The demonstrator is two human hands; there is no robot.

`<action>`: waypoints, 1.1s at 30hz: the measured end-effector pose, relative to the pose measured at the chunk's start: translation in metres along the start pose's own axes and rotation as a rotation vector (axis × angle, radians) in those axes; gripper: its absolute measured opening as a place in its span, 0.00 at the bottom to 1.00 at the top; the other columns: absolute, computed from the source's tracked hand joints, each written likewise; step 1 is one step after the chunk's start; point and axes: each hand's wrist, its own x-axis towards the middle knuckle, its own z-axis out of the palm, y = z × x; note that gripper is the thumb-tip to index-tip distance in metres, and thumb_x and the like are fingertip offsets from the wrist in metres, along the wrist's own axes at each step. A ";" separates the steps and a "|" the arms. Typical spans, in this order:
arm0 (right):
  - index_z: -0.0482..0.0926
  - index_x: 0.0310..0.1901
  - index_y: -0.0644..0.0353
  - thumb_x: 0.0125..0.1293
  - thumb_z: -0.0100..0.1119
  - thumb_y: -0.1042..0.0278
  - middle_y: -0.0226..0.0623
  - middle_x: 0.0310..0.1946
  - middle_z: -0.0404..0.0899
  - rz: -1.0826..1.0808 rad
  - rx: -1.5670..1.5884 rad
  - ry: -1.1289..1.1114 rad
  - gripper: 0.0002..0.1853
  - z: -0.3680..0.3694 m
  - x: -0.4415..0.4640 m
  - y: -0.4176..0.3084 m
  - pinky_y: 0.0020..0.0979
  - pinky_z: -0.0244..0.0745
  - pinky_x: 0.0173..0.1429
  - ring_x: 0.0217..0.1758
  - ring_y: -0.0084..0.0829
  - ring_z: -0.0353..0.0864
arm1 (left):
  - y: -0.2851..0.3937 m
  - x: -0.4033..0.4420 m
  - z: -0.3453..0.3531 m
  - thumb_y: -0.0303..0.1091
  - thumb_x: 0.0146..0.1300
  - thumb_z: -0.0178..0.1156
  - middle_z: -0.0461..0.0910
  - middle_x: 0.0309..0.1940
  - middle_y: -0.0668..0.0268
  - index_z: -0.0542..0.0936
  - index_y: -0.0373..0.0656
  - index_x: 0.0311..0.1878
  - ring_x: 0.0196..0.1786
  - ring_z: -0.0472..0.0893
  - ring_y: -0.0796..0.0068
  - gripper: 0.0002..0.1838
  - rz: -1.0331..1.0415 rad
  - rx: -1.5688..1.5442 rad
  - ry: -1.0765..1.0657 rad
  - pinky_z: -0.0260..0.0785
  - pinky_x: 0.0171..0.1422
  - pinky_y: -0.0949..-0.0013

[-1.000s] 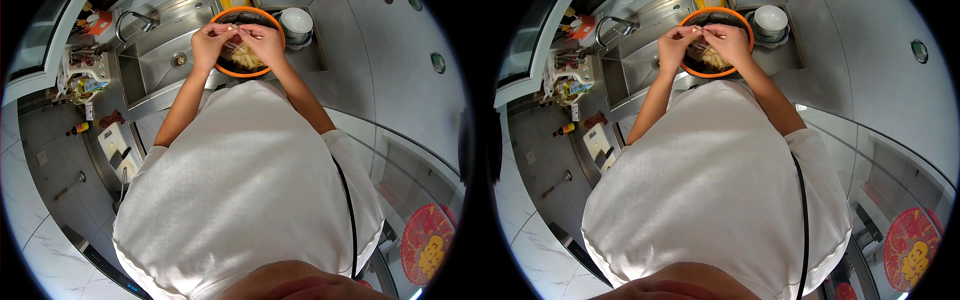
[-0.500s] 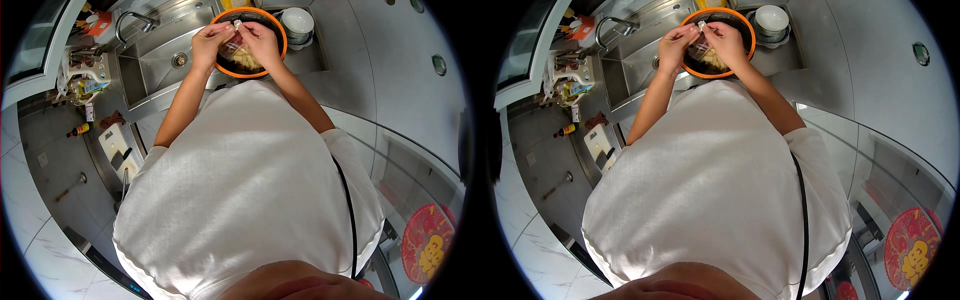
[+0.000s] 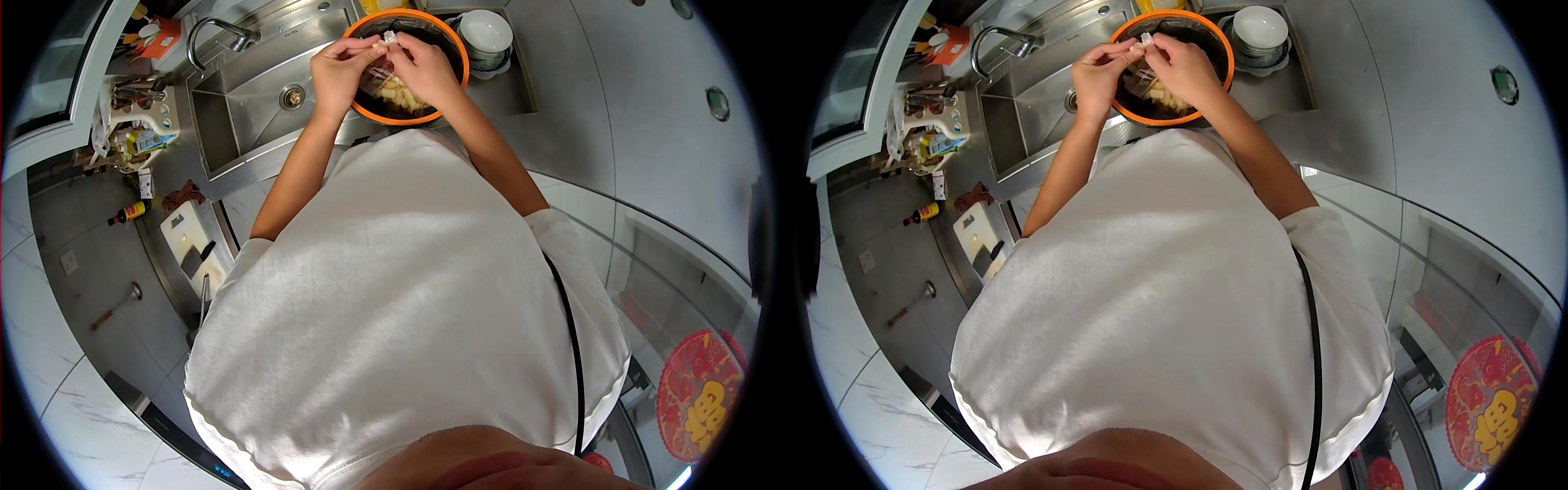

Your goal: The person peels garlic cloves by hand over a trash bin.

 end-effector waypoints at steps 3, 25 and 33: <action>0.81 0.43 0.61 0.79 0.56 0.62 0.29 0.28 0.83 0.094 0.146 -0.024 0.12 0.003 0.000 0.003 0.27 0.74 0.38 0.31 0.20 0.80 | 0.001 -0.001 0.001 0.20 0.62 0.74 0.91 0.38 0.57 0.88 0.30 0.48 0.40 0.89 0.77 0.11 -0.015 -0.010 0.002 0.81 0.51 0.74; 0.83 0.35 0.56 0.62 0.69 0.62 0.37 0.25 0.81 -0.159 -0.196 0.232 0.08 -0.022 -0.002 -0.005 0.31 0.74 0.32 0.24 0.35 0.78 | 0.011 0.010 -0.007 0.24 0.68 0.67 0.90 0.46 0.63 0.87 0.36 0.56 0.47 0.88 0.77 0.14 -0.185 0.058 -0.323 0.81 0.56 0.73; 0.86 0.41 0.55 0.68 0.68 0.59 0.36 0.28 0.85 -0.165 -0.152 0.238 0.09 -0.020 -0.001 0.019 0.30 0.76 0.35 0.26 0.33 0.81 | 0.005 0.012 -0.009 0.22 0.67 0.67 0.90 0.44 0.66 0.89 0.38 0.55 0.45 0.86 0.82 0.14 -0.022 0.252 -0.268 0.79 0.53 0.75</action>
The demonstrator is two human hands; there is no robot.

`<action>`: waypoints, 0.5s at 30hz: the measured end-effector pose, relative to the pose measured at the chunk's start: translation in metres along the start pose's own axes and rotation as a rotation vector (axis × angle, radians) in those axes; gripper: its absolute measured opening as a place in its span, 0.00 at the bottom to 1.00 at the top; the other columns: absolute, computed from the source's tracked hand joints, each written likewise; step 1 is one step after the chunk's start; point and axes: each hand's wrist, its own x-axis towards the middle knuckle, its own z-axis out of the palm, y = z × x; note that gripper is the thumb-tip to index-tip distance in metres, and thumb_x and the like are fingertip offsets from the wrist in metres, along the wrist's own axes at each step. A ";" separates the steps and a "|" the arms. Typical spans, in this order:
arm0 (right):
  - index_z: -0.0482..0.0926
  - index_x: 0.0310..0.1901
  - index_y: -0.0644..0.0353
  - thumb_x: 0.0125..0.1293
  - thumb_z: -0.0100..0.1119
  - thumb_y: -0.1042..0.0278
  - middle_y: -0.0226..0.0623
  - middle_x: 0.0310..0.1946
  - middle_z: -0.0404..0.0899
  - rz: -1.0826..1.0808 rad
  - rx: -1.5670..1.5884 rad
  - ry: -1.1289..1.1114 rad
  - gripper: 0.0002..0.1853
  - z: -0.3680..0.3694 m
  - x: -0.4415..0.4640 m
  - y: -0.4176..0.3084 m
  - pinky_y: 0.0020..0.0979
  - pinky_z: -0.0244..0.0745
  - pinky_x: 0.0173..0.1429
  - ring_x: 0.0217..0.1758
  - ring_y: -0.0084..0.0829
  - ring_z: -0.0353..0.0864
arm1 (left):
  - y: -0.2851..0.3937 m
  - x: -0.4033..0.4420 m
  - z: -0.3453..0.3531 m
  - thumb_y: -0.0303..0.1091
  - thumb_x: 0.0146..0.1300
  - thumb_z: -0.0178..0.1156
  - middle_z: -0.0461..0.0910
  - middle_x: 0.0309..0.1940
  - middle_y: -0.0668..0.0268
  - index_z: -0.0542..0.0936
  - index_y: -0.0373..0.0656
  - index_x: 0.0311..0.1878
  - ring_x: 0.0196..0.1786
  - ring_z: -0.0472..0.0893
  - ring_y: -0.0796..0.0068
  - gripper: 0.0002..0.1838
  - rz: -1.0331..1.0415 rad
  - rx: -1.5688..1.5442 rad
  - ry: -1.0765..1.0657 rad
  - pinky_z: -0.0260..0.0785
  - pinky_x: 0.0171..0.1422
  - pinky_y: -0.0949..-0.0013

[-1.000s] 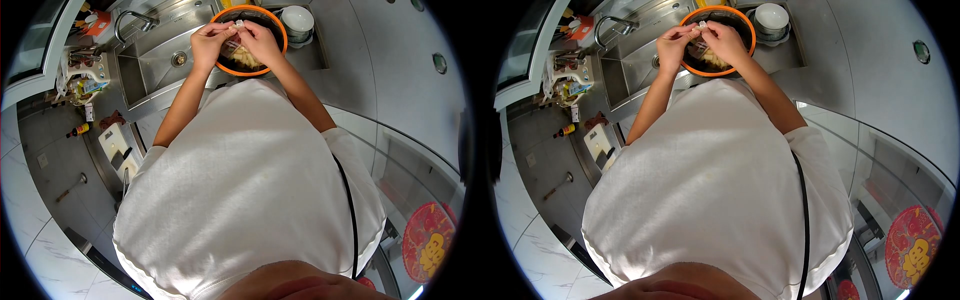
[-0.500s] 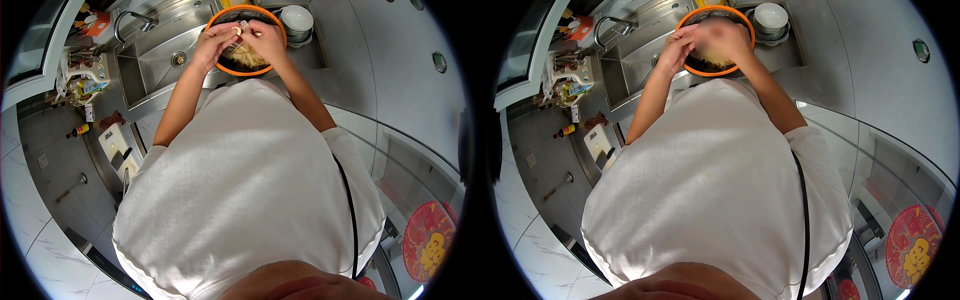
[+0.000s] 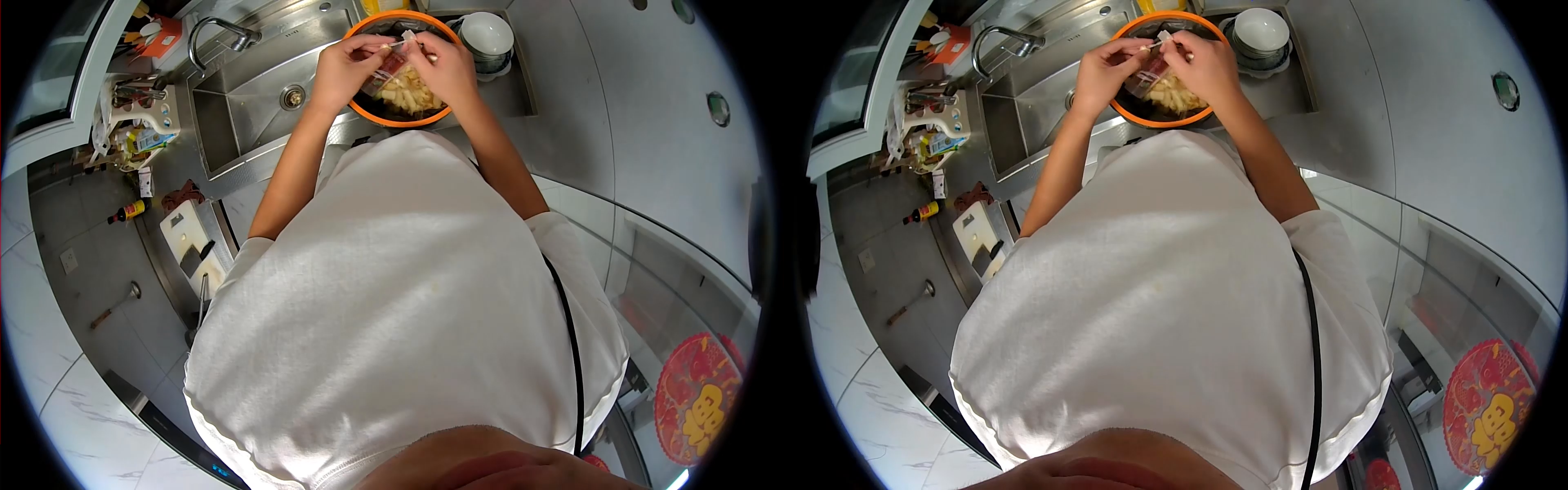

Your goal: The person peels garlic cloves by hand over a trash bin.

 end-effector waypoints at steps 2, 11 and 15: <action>0.87 0.43 0.54 0.70 0.69 0.59 0.35 0.28 0.85 0.063 -0.010 -0.032 0.09 0.002 -0.001 0.005 0.29 0.76 0.35 0.26 0.32 0.81 | -0.008 0.001 0.001 0.22 0.67 0.68 0.89 0.43 0.68 0.89 0.39 0.55 0.45 0.84 0.84 0.14 -0.004 -0.027 0.018 0.77 0.52 0.77; 0.85 0.58 0.49 0.71 0.68 0.68 0.25 0.20 0.78 0.020 0.006 0.049 0.15 0.005 0.001 -0.020 0.24 0.70 0.31 0.22 0.18 0.71 | -0.015 -0.001 0.006 0.26 0.69 0.69 0.89 0.37 0.69 0.90 0.40 0.53 0.38 0.84 0.84 0.11 0.058 0.192 0.179 0.77 0.47 0.77; 0.83 0.60 0.55 0.74 0.62 0.73 0.22 0.25 0.82 0.276 0.634 0.031 0.15 0.007 0.005 -0.020 0.19 0.67 0.31 0.27 0.13 0.73 | -0.013 0.003 0.004 0.27 0.65 0.70 0.90 0.34 0.65 0.91 0.41 0.49 0.35 0.86 0.81 0.11 0.061 0.197 0.301 0.80 0.44 0.74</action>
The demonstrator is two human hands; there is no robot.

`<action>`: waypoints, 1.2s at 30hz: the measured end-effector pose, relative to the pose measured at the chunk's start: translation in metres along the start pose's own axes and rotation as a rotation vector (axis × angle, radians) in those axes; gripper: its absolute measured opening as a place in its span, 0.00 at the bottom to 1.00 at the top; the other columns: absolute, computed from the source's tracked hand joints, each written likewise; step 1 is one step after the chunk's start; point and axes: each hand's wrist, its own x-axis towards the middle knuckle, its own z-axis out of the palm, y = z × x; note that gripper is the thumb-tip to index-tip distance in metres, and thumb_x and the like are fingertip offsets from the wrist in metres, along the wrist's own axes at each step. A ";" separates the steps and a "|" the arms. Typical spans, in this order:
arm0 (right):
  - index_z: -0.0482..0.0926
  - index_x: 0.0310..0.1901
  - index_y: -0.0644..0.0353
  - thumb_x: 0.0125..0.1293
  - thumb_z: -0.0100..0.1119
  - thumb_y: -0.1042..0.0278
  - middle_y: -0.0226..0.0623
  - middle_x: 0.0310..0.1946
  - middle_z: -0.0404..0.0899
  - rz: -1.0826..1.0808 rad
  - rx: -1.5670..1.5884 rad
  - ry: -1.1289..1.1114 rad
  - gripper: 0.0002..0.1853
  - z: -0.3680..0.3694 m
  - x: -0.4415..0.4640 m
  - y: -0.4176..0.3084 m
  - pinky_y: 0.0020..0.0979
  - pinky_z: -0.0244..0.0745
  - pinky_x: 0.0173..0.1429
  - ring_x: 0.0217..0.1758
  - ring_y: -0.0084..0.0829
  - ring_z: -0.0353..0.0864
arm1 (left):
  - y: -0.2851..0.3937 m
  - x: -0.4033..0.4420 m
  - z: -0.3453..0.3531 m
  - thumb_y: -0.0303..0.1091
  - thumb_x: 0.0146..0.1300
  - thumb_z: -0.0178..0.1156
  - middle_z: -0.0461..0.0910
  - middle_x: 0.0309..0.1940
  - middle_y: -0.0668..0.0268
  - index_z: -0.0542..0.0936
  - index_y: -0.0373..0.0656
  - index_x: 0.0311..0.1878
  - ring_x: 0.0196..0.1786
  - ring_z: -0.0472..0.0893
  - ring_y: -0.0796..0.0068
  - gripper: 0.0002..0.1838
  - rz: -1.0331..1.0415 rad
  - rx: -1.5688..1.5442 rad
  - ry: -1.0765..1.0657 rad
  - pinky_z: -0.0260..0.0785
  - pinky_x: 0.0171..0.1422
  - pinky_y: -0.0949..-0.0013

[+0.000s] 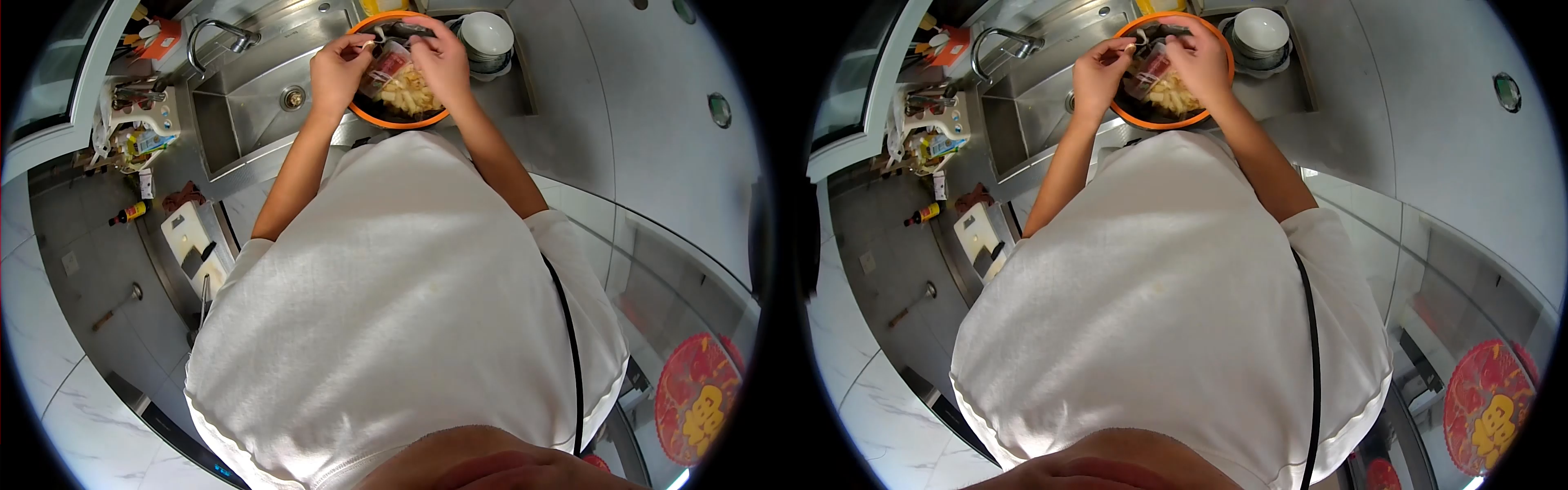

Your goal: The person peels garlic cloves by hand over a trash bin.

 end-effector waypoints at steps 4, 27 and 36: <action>0.87 0.54 0.56 0.73 0.68 0.68 0.21 0.22 0.78 -0.116 -0.069 -0.025 0.11 0.005 0.002 0.016 0.21 0.63 0.28 0.24 0.12 0.71 | -0.002 0.000 0.000 0.29 0.65 0.72 0.91 0.34 0.64 0.90 0.39 0.49 0.35 0.87 0.81 0.11 0.030 -0.027 0.002 0.80 0.44 0.74; 0.83 0.47 0.62 0.69 0.70 0.68 0.32 0.28 0.88 -0.107 -0.290 0.006 0.10 0.012 -0.004 0.028 0.23 0.77 0.37 0.30 0.15 0.82 | 0.011 -0.017 0.022 0.27 0.67 0.71 0.91 0.44 0.59 0.88 0.32 0.53 0.42 0.88 0.77 0.14 -0.242 -0.467 -0.044 0.81 0.52 0.75; 0.83 0.45 0.61 0.68 0.69 0.64 0.38 0.28 0.88 -0.015 -0.263 0.040 0.11 0.008 -0.008 0.019 0.29 0.81 0.38 0.33 0.30 0.91 | -0.005 -0.009 0.020 0.26 0.74 0.63 0.85 0.57 0.60 0.81 0.36 0.63 0.57 0.85 0.69 0.16 -0.487 -1.017 0.003 0.81 0.65 0.69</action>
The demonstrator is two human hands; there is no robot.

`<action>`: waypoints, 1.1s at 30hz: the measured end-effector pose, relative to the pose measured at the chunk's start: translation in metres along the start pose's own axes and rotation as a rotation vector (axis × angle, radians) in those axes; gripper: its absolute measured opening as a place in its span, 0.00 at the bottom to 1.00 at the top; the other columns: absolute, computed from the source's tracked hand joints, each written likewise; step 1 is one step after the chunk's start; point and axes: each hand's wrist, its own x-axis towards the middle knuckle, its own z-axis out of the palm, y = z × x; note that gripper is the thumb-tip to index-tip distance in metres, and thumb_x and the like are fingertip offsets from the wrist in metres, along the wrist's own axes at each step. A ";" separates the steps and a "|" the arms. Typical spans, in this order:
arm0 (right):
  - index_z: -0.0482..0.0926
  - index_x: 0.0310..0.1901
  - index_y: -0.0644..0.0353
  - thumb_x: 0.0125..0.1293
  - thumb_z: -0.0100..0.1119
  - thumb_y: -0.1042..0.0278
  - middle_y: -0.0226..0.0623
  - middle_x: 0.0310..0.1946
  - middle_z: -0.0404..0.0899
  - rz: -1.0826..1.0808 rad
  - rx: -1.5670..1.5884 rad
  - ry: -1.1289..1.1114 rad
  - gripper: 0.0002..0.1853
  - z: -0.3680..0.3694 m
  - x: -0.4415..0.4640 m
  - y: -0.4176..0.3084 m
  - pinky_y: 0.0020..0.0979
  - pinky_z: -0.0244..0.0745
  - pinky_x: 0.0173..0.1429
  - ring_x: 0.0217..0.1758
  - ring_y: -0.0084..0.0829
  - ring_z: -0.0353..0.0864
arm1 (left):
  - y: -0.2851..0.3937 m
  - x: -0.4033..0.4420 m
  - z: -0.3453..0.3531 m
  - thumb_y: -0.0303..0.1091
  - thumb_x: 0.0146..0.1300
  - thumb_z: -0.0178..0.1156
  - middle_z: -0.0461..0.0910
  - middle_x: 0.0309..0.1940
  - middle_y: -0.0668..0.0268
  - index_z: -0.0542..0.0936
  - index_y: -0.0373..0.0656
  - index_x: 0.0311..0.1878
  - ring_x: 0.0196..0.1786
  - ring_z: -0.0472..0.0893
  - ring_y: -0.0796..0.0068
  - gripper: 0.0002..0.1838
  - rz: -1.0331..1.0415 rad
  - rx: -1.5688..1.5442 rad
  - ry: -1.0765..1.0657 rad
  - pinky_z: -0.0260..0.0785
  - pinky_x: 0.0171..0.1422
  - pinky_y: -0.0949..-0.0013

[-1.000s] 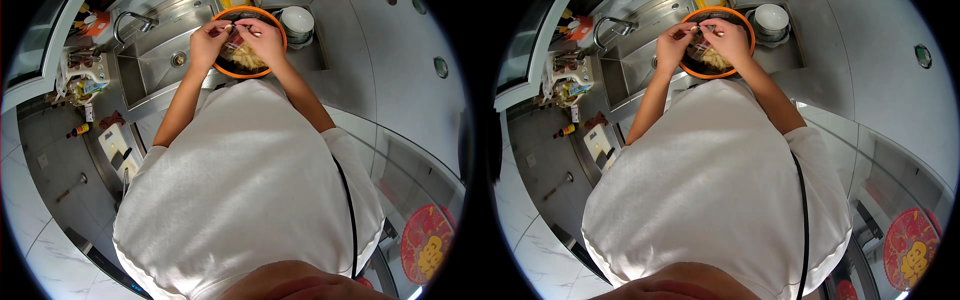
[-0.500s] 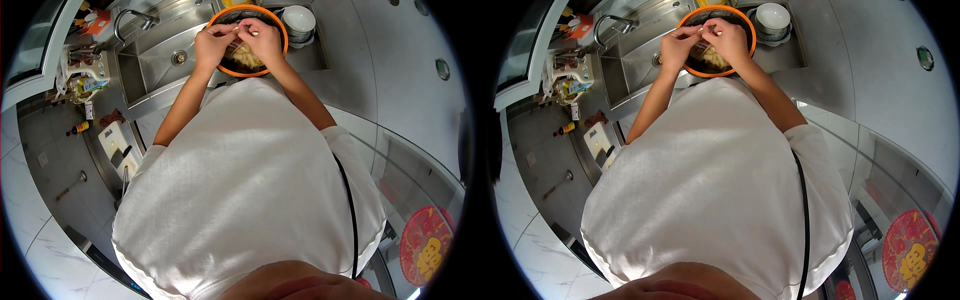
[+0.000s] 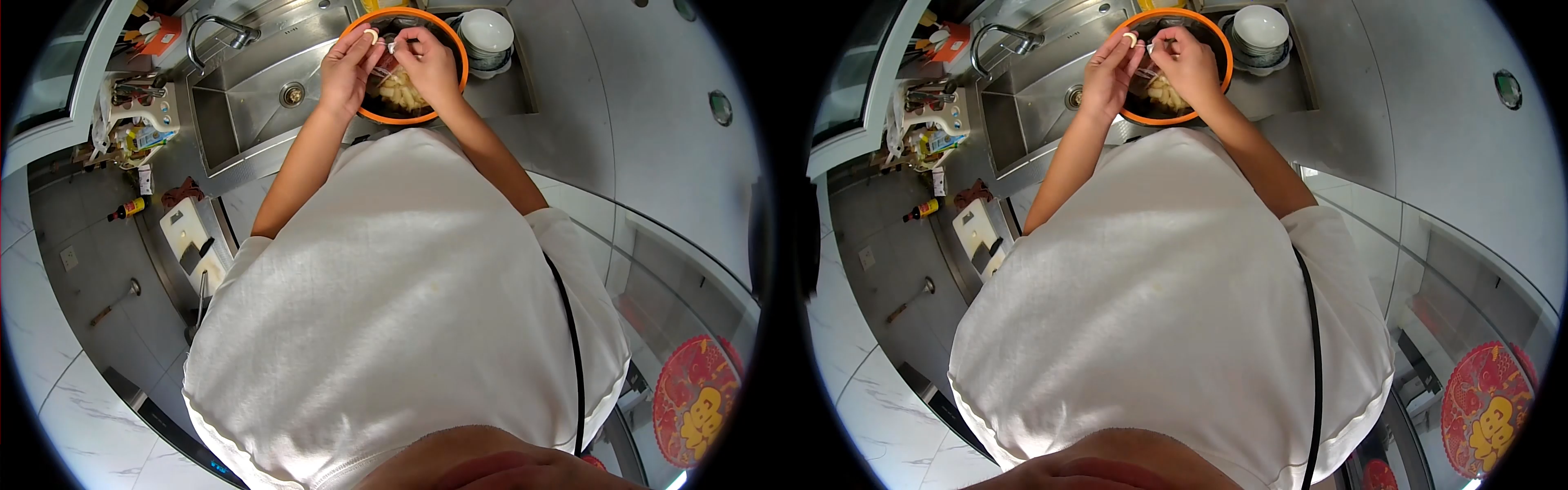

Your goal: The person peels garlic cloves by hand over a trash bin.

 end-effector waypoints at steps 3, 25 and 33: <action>0.82 0.47 0.63 0.73 0.66 0.66 0.34 0.29 0.88 -0.012 -0.075 -0.064 0.10 -0.004 -0.002 -0.003 0.25 0.78 0.37 0.30 0.17 0.84 | 0.004 0.004 -0.008 0.27 0.75 0.63 0.84 0.59 0.61 0.78 0.38 0.67 0.58 0.85 0.70 0.19 -0.028 -0.057 -0.006 0.81 0.63 0.70; 0.90 0.53 0.54 0.69 0.72 0.67 0.26 0.25 0.84 -0.104 0.050 -0.115 0.12 -0.007 0.003 -0.018 0.18 0.71 0.33 0.28 0.13 0.80 | 0.007 0.000 -0.011 0.32 0.75 0.65 0.88 0.46 0.62 0.84 0.35 0.55 0.46 0.88 0.75 0.12 -0.114 0.074 -0.074 0.85 0.53 0.75; 0.89 0.52 0.64 0.71 0.71 0.71 0.26 0.35 0.89 -0.005 0.187 -0.240 0.11 -0.014 0.002 -0.007 0.17 0.75 0.38 0.36 0.13 0.82 | 0.032 0.001 -0.012 0.35 0.76 0.64 0.88 0.46 0.61 0.85 0.34 0.52 0.49 0.88 0.74 0.13 -0.249 0.299 -0.228 0.84 0.58 0.74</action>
